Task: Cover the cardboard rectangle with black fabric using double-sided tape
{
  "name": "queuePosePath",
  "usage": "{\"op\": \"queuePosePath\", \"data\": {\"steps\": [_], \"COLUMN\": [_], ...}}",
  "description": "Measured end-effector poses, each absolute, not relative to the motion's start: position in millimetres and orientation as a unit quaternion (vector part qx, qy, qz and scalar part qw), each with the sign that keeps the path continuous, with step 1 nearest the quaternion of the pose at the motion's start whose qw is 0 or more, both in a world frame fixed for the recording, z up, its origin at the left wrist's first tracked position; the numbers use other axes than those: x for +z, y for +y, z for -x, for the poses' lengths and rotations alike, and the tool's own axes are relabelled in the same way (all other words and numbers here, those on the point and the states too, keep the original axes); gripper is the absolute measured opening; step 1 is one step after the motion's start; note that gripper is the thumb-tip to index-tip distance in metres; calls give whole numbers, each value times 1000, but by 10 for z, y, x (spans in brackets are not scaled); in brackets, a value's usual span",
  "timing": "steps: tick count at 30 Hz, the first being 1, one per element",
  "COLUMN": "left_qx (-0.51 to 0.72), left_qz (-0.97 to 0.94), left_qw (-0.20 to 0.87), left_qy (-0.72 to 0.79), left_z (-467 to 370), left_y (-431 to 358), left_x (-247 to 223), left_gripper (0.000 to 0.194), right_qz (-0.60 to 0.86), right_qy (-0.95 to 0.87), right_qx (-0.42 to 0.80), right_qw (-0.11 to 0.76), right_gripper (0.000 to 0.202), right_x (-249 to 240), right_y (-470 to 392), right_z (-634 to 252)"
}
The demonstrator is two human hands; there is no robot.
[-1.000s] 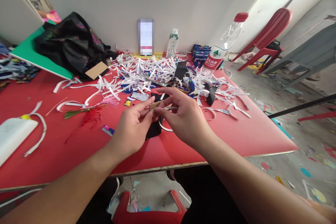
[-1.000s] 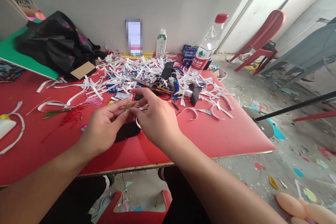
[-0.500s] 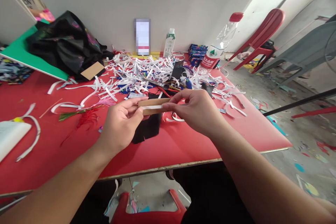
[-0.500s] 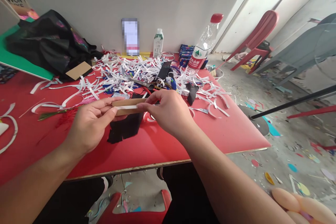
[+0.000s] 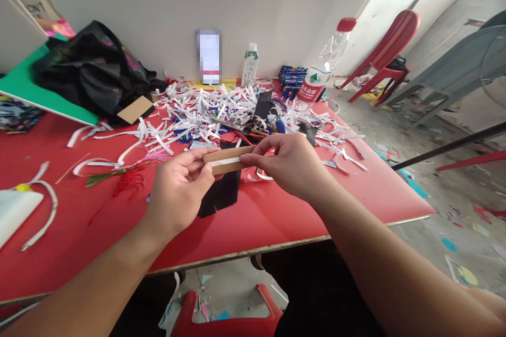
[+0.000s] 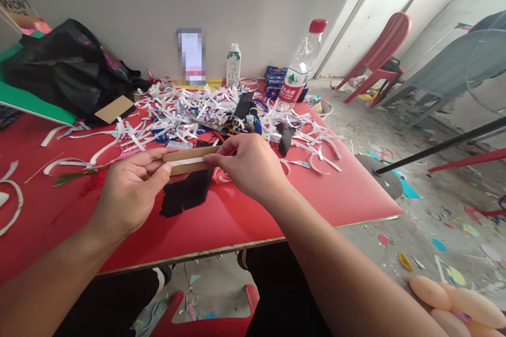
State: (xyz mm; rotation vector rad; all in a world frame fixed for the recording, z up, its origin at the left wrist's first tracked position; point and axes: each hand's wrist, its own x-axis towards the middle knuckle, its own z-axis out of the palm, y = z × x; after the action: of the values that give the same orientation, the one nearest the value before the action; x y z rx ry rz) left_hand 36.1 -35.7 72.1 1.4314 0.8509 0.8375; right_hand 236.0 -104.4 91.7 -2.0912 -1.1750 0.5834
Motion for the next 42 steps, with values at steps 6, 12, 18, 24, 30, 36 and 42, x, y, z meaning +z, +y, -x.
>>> {"op": "queuePosePath", "data": {"steps": [6,12,18,24,30,36,42], "left_qx": [386,394,341,388,380,175,80], "left_qz": [-616,-544,-503,-496,-526,-642,-694], "left_qw": [607,668,713,683,678,672,665], "left_qy": [322,321,349,371,347,326,266], "left_z": [-322,-378,-438,-402,-316,-214,-238], "left_y": [-335,-360,-395,-377,-270,-118,-220], "left_x": [631,554,589,620,697,750,789], "left_gripper": [34,33,41,39,32,30,36], "right_qz": [787,766,760,740,684,654,667], "right_qy": [-445,-462,-491,-453,-499,-592,-656], "right_qx": [235,216,208,246,335,289,208], "right_qw": [357,390,370,431,414,373,285], "right_gripper": [32,29,29,25,23,22,10], "right_x": [940,953,911,916,997,964,996], "right_y": [-1045,-1060,-1071,-1075,-1124,-1177,-1199], "right_z": [-2331,-2261,-2268,-2380,-2422,-2386,-2277]}}
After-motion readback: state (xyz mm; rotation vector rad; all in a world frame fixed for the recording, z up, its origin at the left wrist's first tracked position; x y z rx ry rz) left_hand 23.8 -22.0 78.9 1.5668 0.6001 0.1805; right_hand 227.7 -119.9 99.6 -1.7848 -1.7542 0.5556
